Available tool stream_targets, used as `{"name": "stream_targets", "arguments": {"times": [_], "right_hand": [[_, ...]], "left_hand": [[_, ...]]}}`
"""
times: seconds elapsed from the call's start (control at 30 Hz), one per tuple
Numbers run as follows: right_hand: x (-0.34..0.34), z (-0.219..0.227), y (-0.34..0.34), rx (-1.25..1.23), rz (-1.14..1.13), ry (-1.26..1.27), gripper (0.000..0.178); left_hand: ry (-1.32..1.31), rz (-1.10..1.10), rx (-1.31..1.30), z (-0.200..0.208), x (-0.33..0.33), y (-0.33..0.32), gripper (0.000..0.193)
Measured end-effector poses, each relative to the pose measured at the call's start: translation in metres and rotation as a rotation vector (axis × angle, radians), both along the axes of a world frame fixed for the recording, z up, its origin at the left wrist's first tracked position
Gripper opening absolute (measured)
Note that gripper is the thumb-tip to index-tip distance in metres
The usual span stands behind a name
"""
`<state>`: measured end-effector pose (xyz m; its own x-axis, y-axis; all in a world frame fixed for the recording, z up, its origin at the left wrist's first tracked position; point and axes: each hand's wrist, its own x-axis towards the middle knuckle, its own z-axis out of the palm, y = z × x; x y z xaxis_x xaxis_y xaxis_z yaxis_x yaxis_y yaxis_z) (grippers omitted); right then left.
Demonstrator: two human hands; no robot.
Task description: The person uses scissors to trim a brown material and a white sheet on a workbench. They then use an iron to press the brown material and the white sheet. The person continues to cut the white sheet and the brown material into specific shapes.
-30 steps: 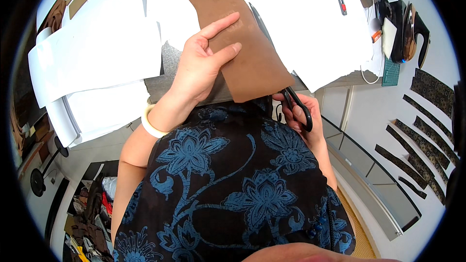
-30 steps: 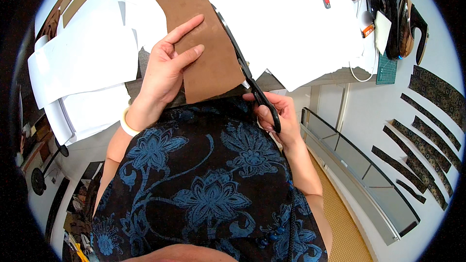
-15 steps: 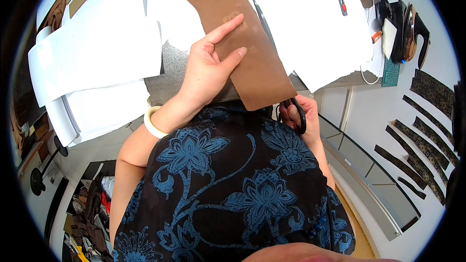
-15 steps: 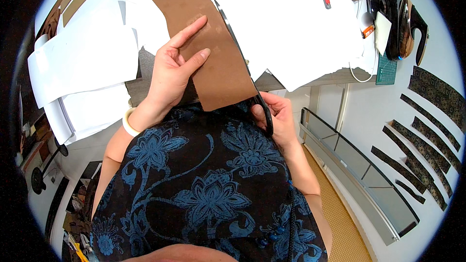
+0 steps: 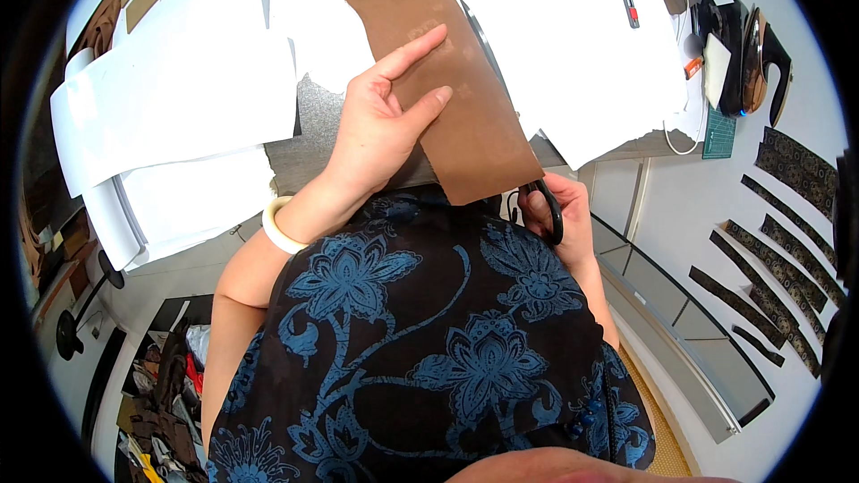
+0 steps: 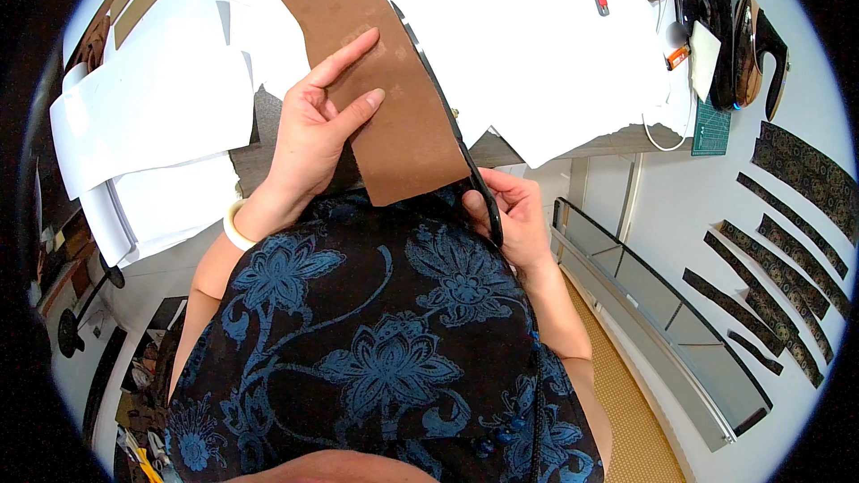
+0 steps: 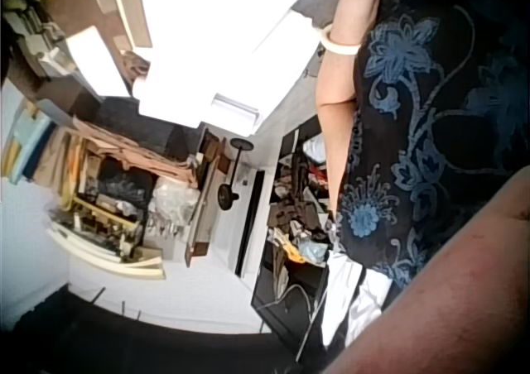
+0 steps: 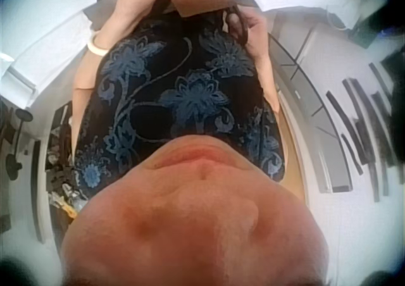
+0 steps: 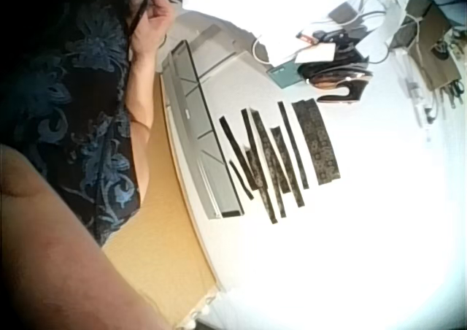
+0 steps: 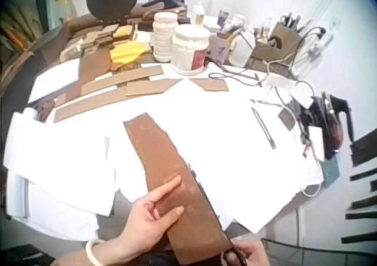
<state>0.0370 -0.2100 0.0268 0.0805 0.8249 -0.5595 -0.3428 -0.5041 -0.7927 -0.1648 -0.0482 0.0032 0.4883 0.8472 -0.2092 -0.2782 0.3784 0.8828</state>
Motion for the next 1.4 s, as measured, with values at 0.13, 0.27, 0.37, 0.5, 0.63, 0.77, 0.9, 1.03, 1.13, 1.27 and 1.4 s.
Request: {"name": "stream_targets", "arguments": {"times": [0.13, 0.27, 0.37, 0.5, 0.63, 0.77, 0.9, 1.03, 1.13, 1.27, 1.4], "right_hand": [[0.002, 0.000, 0.000, -0.003, 0.000, 0.002, 0.039], [0.005, 0.004, 0.003, -0.026, 0.039, 0.023, 0.038], [0.005, 0.008, 0.004, -0.036, 0.042, 0.012, 0.037], [0.008, 0.007, 0.003, -0.019, 0.058, 0.015, 0.038], [0.010, 0.000, 0.001, 0.053, 0.063, 0.067, 0.045], [0.003, 0.001, 0.004, 0.056, 0.008, 0.141, 0.048], [0.000, -0.008, 0.002, 0.069, -0.006, 0.112, 0.048], [-0.002, -0.007, 0.004, 0.059, 0.002, 0.070, 0.049], [-0.005, -0.007, 0.005, 0.083, -0.009, 0.056, 0.052], [-0.004, -0.006, 0.006, 0.076, 0.003, 0.077, 0.053], [-0.006, -0.005, 0.007, 0.080, -0.008, 0.089, 0.051]], "left_hand": [[-0.021, 0.074, -0.001, 0.002, 0.001, 0.000, 0.050], [0.023, 0.060, -0.042, 0.005, -0.007, 0.020, 0.043], [0.124, 0.111, -0.038, 0.006, -0.009, 0.039, 0.038], [0.146, 0.076, 0.060, 0.002, -0.008, 0.042, 0.040], [0.070, 0.079, -0.008, 0.001, -0.001, 0.037, 0.046], [0.022, 0.152, 0.049, 0.001, 0.006, 0.028, 0.051], [0.029, 0.155, 0.106, -0.001, 0.009, 0.020, 0.054], [0.079, 0.139, 0.172, -0.001, 0.009, 0.019, 0.056], [0.073, 0.140, 0.175, -0.001, 0.010, 0.017, 0.057], [0.070, 0.161, 0.196, -0.002, 0.011, 0.016, 0.057], [0.062, 0.184, 0.190, -0.002, 0.012, 0.015, 0.056]]}}
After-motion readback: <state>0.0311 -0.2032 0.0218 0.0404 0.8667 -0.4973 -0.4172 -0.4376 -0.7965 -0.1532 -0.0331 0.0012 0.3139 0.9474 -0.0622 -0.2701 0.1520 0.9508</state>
